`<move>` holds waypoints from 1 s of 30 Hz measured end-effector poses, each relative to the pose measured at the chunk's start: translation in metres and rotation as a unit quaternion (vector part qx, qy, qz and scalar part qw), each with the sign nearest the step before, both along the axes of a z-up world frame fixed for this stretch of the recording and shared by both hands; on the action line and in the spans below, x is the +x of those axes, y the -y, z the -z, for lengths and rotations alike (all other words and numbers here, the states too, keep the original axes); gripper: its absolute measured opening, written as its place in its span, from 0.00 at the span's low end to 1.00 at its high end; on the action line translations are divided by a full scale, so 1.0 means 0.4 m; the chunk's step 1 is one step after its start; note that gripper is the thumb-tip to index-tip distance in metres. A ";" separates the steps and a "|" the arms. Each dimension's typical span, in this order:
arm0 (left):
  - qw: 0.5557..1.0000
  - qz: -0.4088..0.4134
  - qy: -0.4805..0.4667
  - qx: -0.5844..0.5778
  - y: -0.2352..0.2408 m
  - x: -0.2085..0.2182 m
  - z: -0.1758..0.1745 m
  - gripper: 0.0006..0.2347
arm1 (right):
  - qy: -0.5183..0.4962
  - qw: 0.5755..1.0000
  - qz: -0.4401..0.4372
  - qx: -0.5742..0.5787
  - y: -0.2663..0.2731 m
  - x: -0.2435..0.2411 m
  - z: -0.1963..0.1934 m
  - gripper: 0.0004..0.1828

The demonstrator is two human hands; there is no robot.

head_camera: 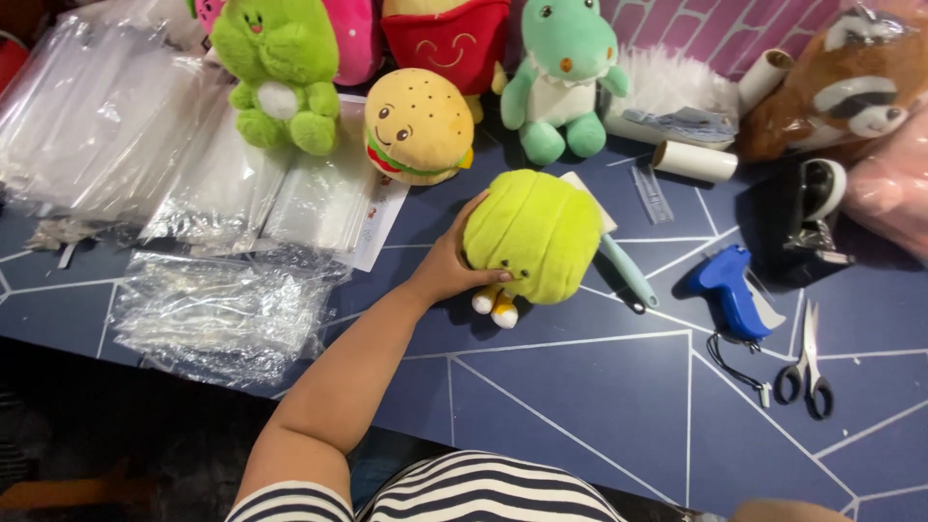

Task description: Using a lint roller to remove debris and lint from a small yellow plush toy on a workshop table.

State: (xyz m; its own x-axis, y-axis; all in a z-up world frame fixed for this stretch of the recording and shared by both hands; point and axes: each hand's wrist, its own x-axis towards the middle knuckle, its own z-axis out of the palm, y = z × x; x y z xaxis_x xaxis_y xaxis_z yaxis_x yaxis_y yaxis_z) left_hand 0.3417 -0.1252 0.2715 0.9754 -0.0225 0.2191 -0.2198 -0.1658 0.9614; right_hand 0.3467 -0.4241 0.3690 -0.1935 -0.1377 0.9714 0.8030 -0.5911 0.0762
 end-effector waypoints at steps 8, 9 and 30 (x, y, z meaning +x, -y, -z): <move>0.999 0.008 0.033 -0.030 0.000 0.010 0.042 0.52 | -0.101 0.987 -0.126 -0.016 -0.068 0.034 0.044 0.15; 0.999 0.005 0.029 -0.031 -0.004 0.005 0.046 0.52 | -0.115 0.984 -0.136 -0.021 -0.063 0.037 0.052 0.15; 1.000 0.024 0.001 -0.009 -0.004 0.001 0.020 0.52 | -0.324 0.921 -0.186 -0.111 0.232 0.083 0.303 0.14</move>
State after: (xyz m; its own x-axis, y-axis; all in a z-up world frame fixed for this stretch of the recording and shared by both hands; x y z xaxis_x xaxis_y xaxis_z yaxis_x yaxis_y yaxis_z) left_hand 0.3422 -0.1236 0.2636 0.9727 -0.0663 0.2225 -0.2298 -0.1382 0.9634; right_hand 0.3798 -0.5170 0.2477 0.4574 0.1381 0.8785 0.8662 -0.2926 -0.4051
